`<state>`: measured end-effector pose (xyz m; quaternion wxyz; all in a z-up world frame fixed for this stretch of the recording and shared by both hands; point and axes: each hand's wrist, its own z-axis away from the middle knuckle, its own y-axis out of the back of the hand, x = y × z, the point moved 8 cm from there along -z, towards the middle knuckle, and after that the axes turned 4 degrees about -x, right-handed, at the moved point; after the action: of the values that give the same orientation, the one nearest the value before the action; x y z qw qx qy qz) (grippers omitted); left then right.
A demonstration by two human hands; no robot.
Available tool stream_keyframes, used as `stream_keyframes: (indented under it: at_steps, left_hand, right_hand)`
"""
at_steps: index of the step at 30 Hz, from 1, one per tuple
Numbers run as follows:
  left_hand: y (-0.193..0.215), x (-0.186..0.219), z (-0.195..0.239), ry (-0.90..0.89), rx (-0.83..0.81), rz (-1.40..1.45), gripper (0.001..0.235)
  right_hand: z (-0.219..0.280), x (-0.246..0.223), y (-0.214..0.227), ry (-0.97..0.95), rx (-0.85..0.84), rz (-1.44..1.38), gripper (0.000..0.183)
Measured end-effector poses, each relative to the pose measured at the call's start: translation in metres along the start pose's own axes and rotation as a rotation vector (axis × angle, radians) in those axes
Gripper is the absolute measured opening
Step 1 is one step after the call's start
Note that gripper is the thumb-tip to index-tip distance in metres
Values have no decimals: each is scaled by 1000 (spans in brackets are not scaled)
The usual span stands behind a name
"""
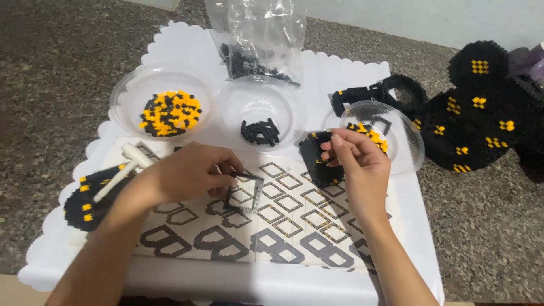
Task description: Assembling a toy structure by attaching small interlocking plastic pieces to a frame, occasionally using a small plastic tool to press them into place.
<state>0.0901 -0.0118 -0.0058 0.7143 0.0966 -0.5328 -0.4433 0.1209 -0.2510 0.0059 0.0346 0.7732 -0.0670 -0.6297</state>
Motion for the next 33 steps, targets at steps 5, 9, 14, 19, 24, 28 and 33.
stream_keyframes:
  at_steps: [5,9,14,19,24,28,33]
  left_hand:
    - [5,-10,2,-7,54,70,31]
    - [20,-2,7,-158,182,66,28]
    - [38,1,23,-153,260,181,29]
    - [21,-26,-1,46,229,-173,23]
    - [4,-34,-7,128,187,-372,20]
    - [6,-22,2,98,108,-294,19]
    - [15,-1,11,3,96,-246,46]
  right_hand:
    - [-1,6,-3,5,-18,-63,20]
    - [3,-1,-6,-6,-9,-2,19]
    - [5,-4,-7,36,-22,76,18]
    - [39,-40,-67,547,-648,387,14]
    - [66,-27,-93,751,-862,530,18]
    - [63,-18,-89,697,-864,529,19]
    - [48,-27,-80,564,-683,617,20]
